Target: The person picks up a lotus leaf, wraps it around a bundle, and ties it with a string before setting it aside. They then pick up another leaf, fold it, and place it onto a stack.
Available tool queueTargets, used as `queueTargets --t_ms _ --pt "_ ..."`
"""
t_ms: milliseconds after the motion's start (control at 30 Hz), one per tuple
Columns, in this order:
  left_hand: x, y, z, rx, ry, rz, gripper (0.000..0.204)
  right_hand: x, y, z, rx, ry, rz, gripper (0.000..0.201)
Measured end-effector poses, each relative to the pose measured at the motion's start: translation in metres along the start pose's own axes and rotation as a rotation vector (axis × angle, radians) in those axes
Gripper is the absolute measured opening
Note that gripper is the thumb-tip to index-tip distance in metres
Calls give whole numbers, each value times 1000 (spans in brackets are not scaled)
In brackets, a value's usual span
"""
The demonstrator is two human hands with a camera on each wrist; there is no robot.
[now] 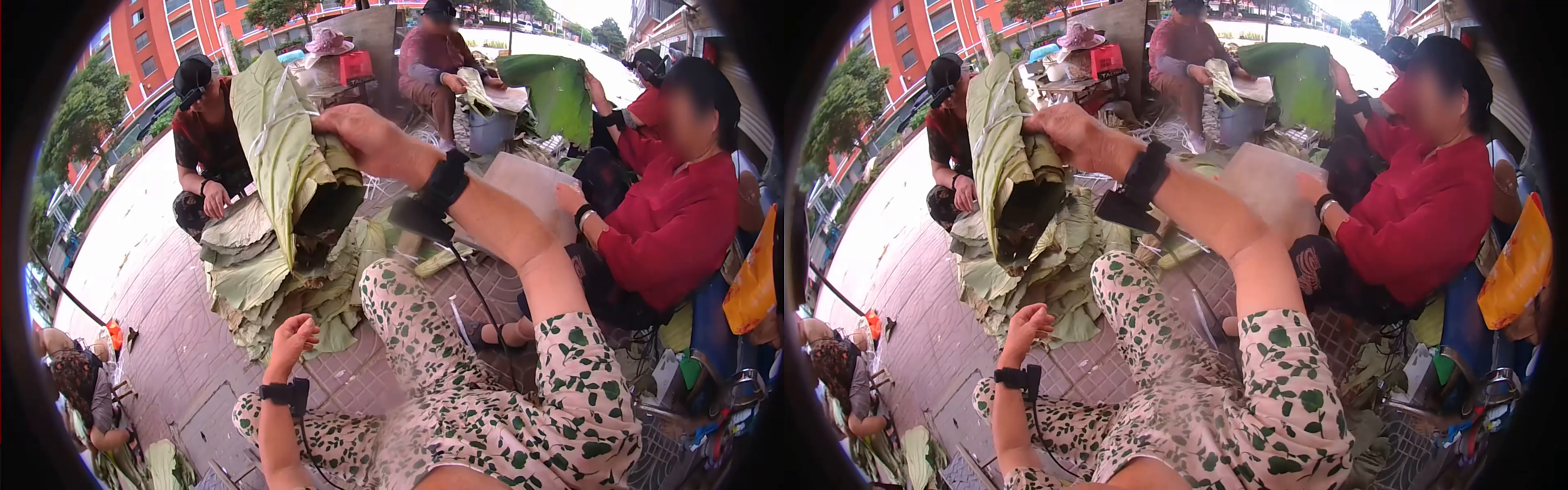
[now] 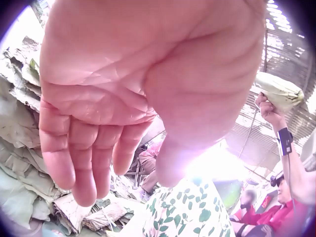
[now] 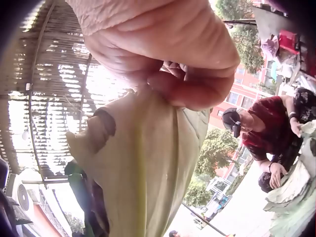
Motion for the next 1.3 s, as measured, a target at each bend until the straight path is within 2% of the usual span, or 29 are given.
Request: queueTargets --t_ms 33,100,167,200,233,300,400,467,500,567,633,700,767,833,900,967,1033,1100,1233,1300 --pt "-8 -5 -2 -56 32 114 41 -17 3 -1 -29 29 -55 18" --pt "-7 -19 -13 -109 50 165 42 -48 13 7 -20 84 -138 19" --pt "4 -45 -26 -96 89 655 42 -130 -1 -10 -57 239 -1 14" --pt "-20 -35 -16 -39 121 760 49 -147 0 -7 -91 318 44 13" --pt "-30 -36 -18 -66 128 767 49 -163 5 -4 -114 397 92 12" --pt "-50 -30 -21 89 169 974 60 -201 10 -6 -34 432 57 12" --pt "-67 -24 -22 227 149 931 65 -234 22 -2 -68 510 2 11" --pt "-63 -26 -30 204 95 940 63 -268 26 -11 9 482 -47 11" --pt "-66 -27 -30 187 150 946 59 -278 31 -14 41 460 -89 10" --pt "-63 -27 -37 180 127 1047 56 -272 42 -9 1 541 -53 10" --pt "-51 -33 -43 131 96 1072 54 -296 43 -5 76 544 -56 11" --pt "-36 -39 -49 99 13 1046 53 -309 42 -1 52 578 -81 13" --pt "-23 -49 -57 21 -15 936 49 -328 37 -1 117 591 -60 19" --pt "-19 -55 -60 -33 -36 923 47 -315 41 -3 175 538 246 25" --pt "-17 -60 -62 -84 -40 908 45 -326 36 -5 198 600 300 30" --pt "-18 -72 -61 -212 18 818 42 -330 16 -16 -51 461 375 30" --pt "-14 -78 -62 -262 15 817 41 -313 18 -25 -99 396 335 23" --pt "-11 -78 -61 -273 12 803 44 -315 23 -27 -30 506 193 23" --pt "-11 -79 -58 -327 7 776 43 -322 34 -31 66 419 283 23" --pt "-15 -77 -54 -335 3 768 43 -323 36 -31 55 423 260 24"
Point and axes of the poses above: each hand's wrist, its own z-axis away from the middle knuckle, its own y-axis out of the palm, x = y × z, the point moved 8 cm from there along -z, towards the middle knuckle, and after that the axes turned 10 degrees about z, right-handed, at the moved point
